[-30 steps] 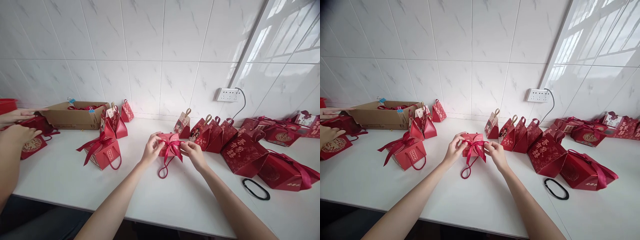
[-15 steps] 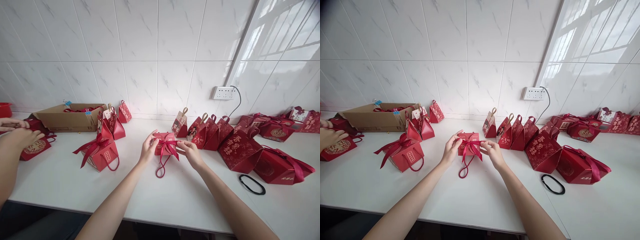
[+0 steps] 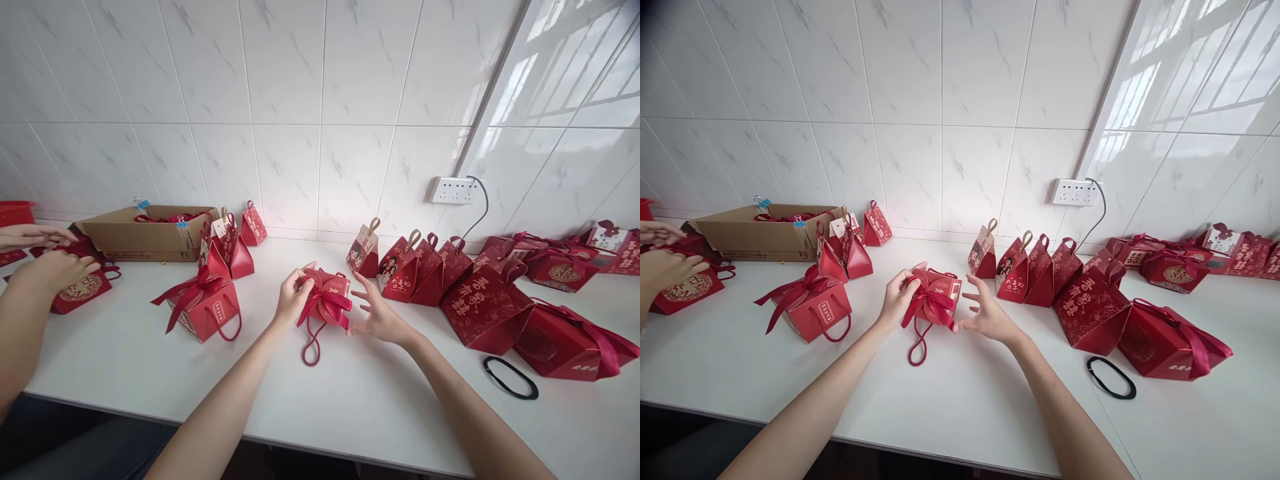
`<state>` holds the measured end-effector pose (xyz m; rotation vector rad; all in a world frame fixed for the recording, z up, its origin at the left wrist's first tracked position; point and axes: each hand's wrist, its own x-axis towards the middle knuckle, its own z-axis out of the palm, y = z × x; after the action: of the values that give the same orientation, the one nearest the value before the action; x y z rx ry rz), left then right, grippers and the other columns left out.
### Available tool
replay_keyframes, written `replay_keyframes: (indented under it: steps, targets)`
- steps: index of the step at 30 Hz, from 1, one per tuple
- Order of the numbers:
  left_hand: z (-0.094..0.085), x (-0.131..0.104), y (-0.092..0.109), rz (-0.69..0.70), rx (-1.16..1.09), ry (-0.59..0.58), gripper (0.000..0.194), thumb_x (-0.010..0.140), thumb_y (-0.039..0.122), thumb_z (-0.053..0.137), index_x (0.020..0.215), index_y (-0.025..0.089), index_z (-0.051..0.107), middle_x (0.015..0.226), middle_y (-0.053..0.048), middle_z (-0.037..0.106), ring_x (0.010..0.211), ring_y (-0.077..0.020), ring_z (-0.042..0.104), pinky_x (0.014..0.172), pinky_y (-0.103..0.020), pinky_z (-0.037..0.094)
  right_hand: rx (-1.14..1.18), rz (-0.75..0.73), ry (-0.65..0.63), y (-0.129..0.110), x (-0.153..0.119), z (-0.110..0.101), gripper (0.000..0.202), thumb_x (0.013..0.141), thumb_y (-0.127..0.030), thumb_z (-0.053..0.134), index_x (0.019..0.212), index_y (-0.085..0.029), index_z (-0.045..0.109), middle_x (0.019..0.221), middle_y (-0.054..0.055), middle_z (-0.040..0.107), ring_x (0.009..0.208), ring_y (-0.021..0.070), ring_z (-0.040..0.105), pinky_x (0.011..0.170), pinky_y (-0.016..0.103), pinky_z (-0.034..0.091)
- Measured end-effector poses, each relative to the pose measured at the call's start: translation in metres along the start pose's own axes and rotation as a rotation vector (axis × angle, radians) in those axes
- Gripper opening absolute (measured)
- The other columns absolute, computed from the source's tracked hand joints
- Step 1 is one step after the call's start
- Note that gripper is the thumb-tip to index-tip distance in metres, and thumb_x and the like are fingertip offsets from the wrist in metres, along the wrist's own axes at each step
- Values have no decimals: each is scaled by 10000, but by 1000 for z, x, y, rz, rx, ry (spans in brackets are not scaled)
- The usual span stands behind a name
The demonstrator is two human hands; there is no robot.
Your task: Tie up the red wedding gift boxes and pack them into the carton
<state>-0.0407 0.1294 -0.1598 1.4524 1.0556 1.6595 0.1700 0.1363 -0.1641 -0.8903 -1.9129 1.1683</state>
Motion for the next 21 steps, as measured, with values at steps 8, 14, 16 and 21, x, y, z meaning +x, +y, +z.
replay_keyframes:
  steps: [8,14,16,21]
  targets:
    - [9,-5,-4,14,46,-107,276,720,337,655,841,201,449,1400,-139,411,1150,-241,536,971,-383,396,-335,-195,82,14,4,19,1086,635,-340,730,1422,-251,-13,1444,174,183,1356,334,206,1064,535,263]
    - [11,-4,-9,-80,-23,-56,485,698,334,675,1076,232,388,1373,-136,409,1189,-228,504,981,-387,412,-282,-236,136,10,5,13,825,656,-306,710,1325,-227,233,1343,150,341,1257,303,368,1001,513,365]
    - [9,-2,-11,-159,-85,-63,517,723,338,641,1146,251,356,1402,-138,375,1199,-221,498,974,-383,425,-241,-207,175,10,5,11,785,651,-324,720,1289,-221,274,1327,143,368,1240,292,395,997,489,377]
    - [4,3,-22,-272,-38,110,461,755,334,587,1151,250,368,1336,-139,425,1085,-213,571,834,-367,508,-226,-124,357,15,5,3,805,624,-393,733,1280,-223,299,1308,133,390,1214,312,420,988,480,392]
